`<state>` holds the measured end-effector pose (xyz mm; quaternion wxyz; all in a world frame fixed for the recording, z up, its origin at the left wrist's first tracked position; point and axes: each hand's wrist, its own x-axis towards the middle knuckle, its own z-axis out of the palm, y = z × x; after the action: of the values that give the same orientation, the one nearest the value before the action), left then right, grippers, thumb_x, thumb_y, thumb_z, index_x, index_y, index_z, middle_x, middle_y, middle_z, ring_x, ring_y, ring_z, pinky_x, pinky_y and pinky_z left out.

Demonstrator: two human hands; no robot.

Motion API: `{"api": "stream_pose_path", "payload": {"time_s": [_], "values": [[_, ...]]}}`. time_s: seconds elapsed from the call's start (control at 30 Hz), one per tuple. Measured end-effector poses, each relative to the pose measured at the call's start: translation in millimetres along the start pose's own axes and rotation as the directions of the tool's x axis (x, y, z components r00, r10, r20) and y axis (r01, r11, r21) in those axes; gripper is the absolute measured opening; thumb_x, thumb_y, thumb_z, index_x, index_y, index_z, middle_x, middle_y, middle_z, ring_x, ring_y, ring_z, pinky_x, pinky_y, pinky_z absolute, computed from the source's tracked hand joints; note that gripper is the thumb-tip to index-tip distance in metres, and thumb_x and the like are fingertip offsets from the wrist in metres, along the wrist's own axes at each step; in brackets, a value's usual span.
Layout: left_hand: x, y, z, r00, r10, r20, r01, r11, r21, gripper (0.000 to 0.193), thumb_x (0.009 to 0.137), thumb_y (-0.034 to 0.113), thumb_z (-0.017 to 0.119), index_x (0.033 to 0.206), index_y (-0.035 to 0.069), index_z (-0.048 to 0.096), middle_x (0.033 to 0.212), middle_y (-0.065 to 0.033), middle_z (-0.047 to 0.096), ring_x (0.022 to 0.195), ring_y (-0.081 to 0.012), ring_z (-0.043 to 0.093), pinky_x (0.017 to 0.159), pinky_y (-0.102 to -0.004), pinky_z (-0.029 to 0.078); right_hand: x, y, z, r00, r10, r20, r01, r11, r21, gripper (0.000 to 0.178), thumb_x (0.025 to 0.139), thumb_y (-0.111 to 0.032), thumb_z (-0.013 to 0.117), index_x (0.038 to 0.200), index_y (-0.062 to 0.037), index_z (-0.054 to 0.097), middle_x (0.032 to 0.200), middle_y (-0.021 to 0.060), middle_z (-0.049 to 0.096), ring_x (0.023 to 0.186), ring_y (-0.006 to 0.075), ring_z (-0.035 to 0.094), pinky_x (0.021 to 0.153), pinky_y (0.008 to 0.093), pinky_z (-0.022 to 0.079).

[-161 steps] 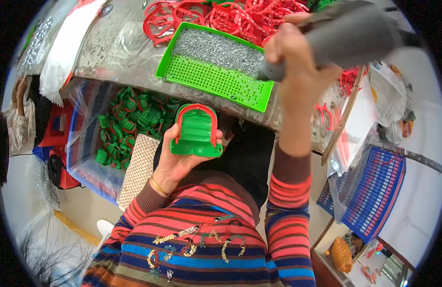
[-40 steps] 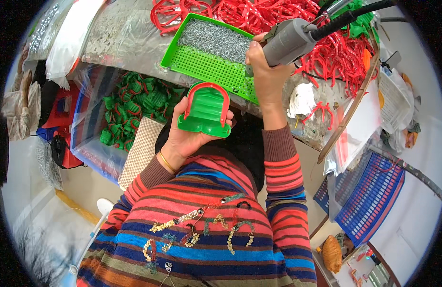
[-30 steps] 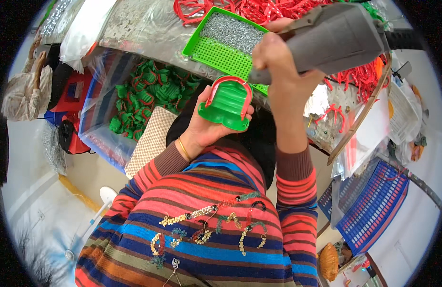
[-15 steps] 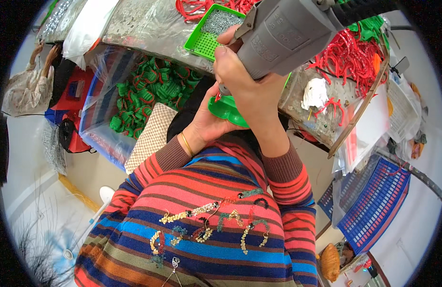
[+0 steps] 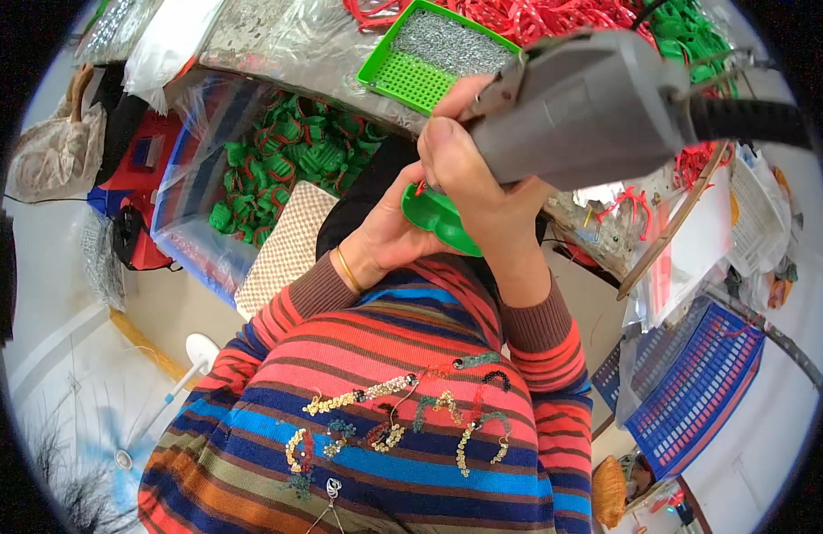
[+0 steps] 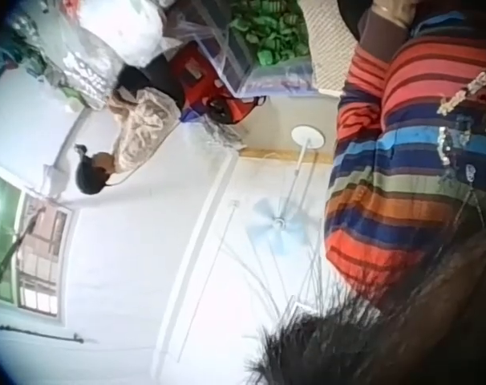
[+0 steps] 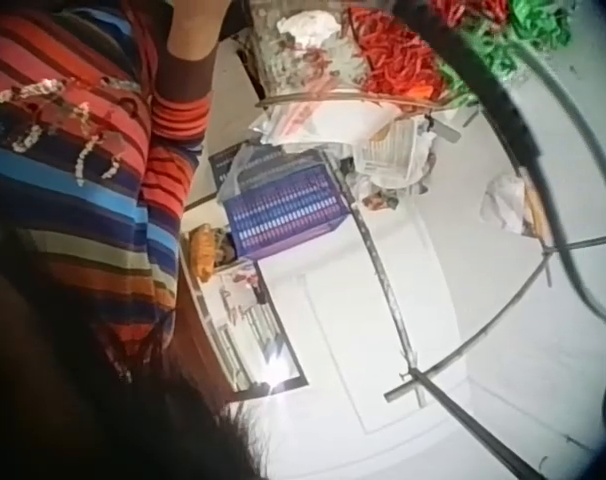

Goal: Assembling green and red plastic toy components using an electric screwdriver.

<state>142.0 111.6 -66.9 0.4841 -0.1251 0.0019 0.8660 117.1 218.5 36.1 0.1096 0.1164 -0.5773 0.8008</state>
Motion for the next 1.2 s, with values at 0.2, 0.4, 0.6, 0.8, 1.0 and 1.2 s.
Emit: {"api": "stream_pose_path", "payload": {"time_s": [0.2, 0.4, 0.6, 0.8, 1.0, 1.2], "values": [[-8.0, -1.4, -2.0, 0.999, -0.030, -0.020, 0.031, 0.999, 0.028, 0.053, 0.094, 0.044, 0.051, 0.129, 0.005, 0.048, 0.120, -0.0133, 0.060, 0.108, -0.0265, 0.061, 0.092, -0.0497, 0.049, -6.7, 11.2, -7.3, 0.991, 0.012, 0.136, -0.030, 0.991, 0.128, 0.016, 0.084, 0.001, 0.058, 0.097, -0.0009, 0.049, 0.063, 0.0041, 0.047, 0.052, 0.0117, 0.045, 0.049, 0.0262, 0.039], [-20.9, 5.1, 14.4, 1.000, 0.006, -0.026, 0.000, 0.981, 0.194, 0.046, 0.094, 0.038, 0.056, 0.127, 0.008, 0.047, 0.114, -0.0132, 0.061, 0.095, -0.0286, 0.066, 0.085, -0.0434, 0.053, 14.4, -5.7, -6.9, 0.893, -0.037, 0.449, -0.080, 0.968, 0.240, 0.023, 0.090, -0.020, 0.063, 0.101, -0.0067, 0.048, 0.058, -0.0017, 0.043, 0.046, 0.0105, 0.040, 0.044, 0.0266, 0.034], [-43.0, 25.1, 31.3, 0.978, 0.200, -0.059, -0.164, 0.911, 0.379, 0.049, 0.092, 0.031, 0.060, 0.131, 0.010, 0.038, 0.106, -0.0087, 0.055, 0.087, -0.0242, 0.066, 0.075, -0.0368, 0.056, 19.8, -5.4, 14.7, 0.882, -0.119, 0.455, -0.010, 0.963, 0.270, 0.023, 0.089, -0.019, 0.063, 0.102, -0.0066, 0.048, 0.060, -0.0008, 0.046, 0.048, 0.0111, 0.044, 0.047, 0.0267, 0.038], [-55.1, 36.9, 38.7, 0.950, 0.305, -0.075, -0.237, 0.852, 0.467, 0.059, 0.089, 0.034, 0.064, 0.133, 0.008, 0.035, 0.105, -0.0073, 0.050, 0.088, -0.0231, 0.065, 0.077, -0.0350, 0.055, 28.1, -10.4, 30.2, 0.880, -0.146, 0.451, 0.014, 0.959, 0.283, 0.021, 0.089, -0.015, 0.061, 0.102, -0.0059, 0.047, 0.060, -0.0001, 0.048, 0.049, 0.0122, 0.046, 0.048, 0.0279, 0.040], [-58.0, 36.8, 42.6, 0.947, 0.302, -0.111, -0.222, 0.863, 0.453, 0.052, 0.092, 0.029, 0.060, 0.133, 0.008, 0.036, 0.109, -0.0062, 0.054, 0.091, -0.0144, 0.060, 0.079, -0.0318, 0.054, 30.7, -11.3, 31.1, 0.877, -0.144, 0.458, 0.014, 0.961, 0.276, 0.022, 0.088, -0.014, 0.062, 0.102, -0.0056, 0.047, 0.059, 0.0000, 0.047, 0.047, 0.0127, 0.046, 0.047, 0.0283, 0.041], [-63.0, 48.5, -8.2, 0.939, 0.314, -0.136, -0.216, 0.852, 0.477, 0.041, 0.094, 0.031, 0.055, 0.128, 0.009, 0.047, 0.112, -0.0091, 0.059, 0.102, -0.0199, 0.061, 0.087, -0.0400, 0.053, 29.1, -34.3, 27.8, 0.936, -0.130, 0.326, -0.054, 0.864, 0.500, 0.018, 0.080, -0.004, 0.061, 0.093, -0.0085, 0.049, 0.061, -0.0023, 0.051, 0.049, 0.0082, 0.048, 0.047, 0.0240, 0.039]]}}
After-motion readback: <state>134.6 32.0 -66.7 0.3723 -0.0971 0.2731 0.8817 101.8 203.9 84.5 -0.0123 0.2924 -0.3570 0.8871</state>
